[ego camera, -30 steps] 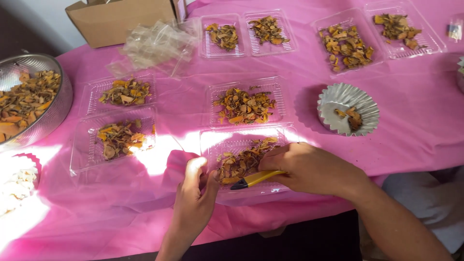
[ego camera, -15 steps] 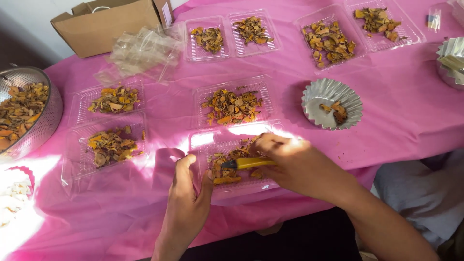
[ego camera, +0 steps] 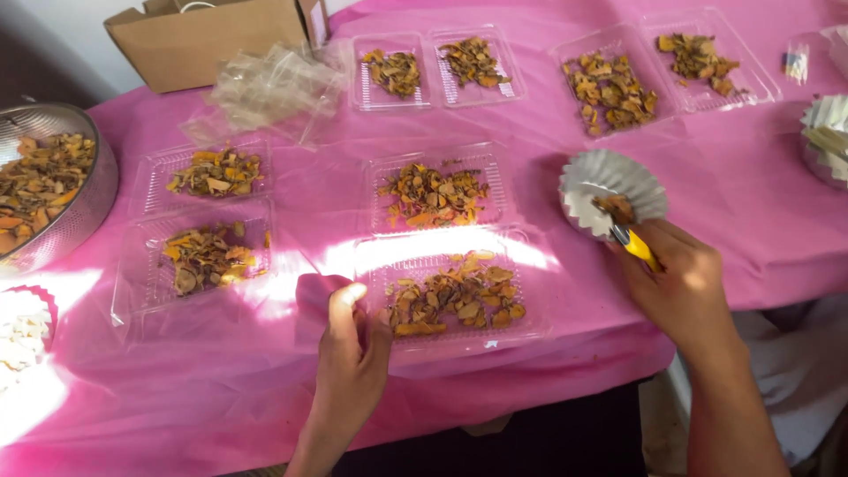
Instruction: Sorting and arranging dried tea ingredients into plastic containers using a brush and hands
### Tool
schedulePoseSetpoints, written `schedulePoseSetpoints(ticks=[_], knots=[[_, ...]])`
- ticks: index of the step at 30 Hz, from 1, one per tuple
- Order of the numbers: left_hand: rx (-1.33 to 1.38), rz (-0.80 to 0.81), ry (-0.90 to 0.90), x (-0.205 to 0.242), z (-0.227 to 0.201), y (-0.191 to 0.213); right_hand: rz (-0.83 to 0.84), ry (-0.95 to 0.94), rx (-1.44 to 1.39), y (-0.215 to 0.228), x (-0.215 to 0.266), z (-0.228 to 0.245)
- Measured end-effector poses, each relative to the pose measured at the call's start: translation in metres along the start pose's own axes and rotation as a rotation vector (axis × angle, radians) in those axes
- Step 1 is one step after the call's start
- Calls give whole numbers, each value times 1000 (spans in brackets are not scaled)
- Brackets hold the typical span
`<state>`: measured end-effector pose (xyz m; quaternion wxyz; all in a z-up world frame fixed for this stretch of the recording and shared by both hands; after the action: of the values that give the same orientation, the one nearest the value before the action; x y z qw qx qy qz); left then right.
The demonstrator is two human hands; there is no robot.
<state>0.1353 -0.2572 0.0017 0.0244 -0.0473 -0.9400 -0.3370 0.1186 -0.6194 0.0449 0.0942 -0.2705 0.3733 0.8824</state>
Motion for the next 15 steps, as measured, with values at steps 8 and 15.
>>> schedulePoseSetpoints(ticks=[8, 15], knots=[[53, -9, -30, -2, -1, -2, 91, -31, -116, -4, 20, 87], [35, -9, -10, -1, -4, -1, 216, -566, -720, -56, -7, 90]])
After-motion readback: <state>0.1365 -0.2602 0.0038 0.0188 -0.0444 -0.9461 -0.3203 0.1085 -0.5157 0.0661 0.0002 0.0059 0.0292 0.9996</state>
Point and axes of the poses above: each hand's wrist, its own x-axis away from the middle knuckle, its own y-axis out of the back of the hand, z = x × y, the point moved 6 cm from there along -x, towards the middle knuckle, and after that the axes turned 15 degrees about -x, right-handed, at the moved point
